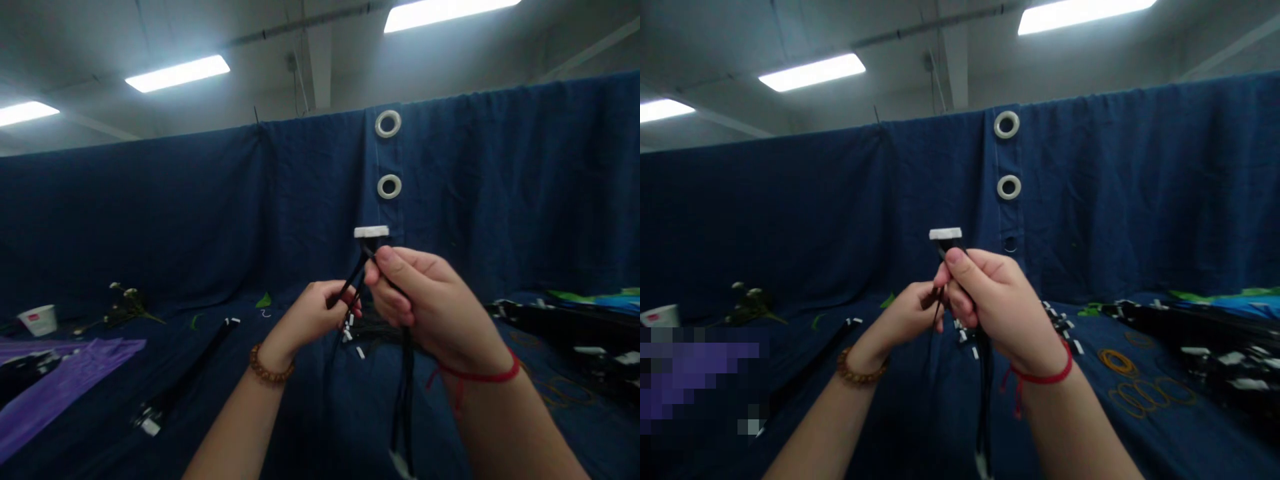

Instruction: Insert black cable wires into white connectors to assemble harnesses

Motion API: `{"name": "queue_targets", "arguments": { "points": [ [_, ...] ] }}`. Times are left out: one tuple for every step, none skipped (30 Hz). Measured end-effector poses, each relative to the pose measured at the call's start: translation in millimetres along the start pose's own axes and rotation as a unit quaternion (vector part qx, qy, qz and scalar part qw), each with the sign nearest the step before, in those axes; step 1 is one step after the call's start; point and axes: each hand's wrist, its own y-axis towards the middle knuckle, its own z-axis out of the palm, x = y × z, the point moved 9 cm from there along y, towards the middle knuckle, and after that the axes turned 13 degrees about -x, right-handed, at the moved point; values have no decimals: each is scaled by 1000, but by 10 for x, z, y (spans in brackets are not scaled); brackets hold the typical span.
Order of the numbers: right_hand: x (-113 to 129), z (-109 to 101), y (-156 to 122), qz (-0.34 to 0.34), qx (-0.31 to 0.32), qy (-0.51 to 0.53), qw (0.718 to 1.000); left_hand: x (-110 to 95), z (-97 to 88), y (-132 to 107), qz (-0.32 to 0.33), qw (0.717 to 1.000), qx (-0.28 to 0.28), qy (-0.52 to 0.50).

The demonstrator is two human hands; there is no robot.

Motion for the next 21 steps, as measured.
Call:
{"name": "queue_targets", "arguments": {
  "points": [
    [109, -23, -49, -19, -11, 20, 1000, 104, 61, 17, -7, 1000, 25, 18],
    [219, -59, -104, -38, -23, 39, 998, 229, 119, 29, -15, 998, 51, 37],
    [325, -108, -162, -56, -37, 55, 996, 369, 168, 36, -24, 995, 75, 58],
    [423, -168, -219, -71, -51, 65, 994, 517, 206, 39, -34, 991, 98, 79],
    [511, -235, -271, -86, -66, 68, 992, 663, 233, 38, -44, 987, 119, 100],
    [582, -299, -314, -96, -78, 64, 990, 794, 244, 36, -53, 982, 134, 121],
    [630, -351, -345, -101, -82, 54, 990, 895, 239, 37, -59, 978, 143, 139],
    [648, -383, -359, -97, -78, 38, 992, 956, 220, 43, -63, 976, 145, 152],
    [635, -399, -357, -85, -67, 20, 994, 964, 188, 53, -62, 975, 140, 158],
    [593, -399, -341, -67, -51, 1, 996, 918, 147, 67, -56, 977, 127, 159],
    [527, -382, -315, -44, -31, -19, 998, 818, 102, 79, -46, 981, 110, 152],
    [448, -352, -282, -23, -8, -35, 999, 673, 57, 84, -32, 986, 90, 138],
    [365, -311, -246, -6, 17, -47, 999, 497, 16, 77, -17, 991, 68, 118],
    [284, -260, -210, 6, 41, -55, 998, 307, -9, 53, -3, 994, 53, 91],
    [205, -203, -176, 17, 65, -60, 996, 116, -26, 17, 10, 997, 39, 60],
    [130, -144, -147, 27, 85, -62, 994, -62, -33, -28, 22, 999, 29, 30],
    [60, -89, -125, 38, 101, -64, 992, -239, -36, -78, 39, 999, 20, -19],
    [-2, -37, -111, 48, 114, -66, 990, -395, -62, -123, 51, 993, 3, -108],
    [-57, 11, -105, 57, 124, -71, 988, -485, -86, -159, 52, 986, -15, -161],
    [-105, 53, -106, 68, 133, -76, 986, -533, -110, -185, 48, 978, -34, -200],
    [-147, 90, -111, 78, 141, -83, 984, -542, -121, -199, 36, 972, -48, -226]
  ]
}}
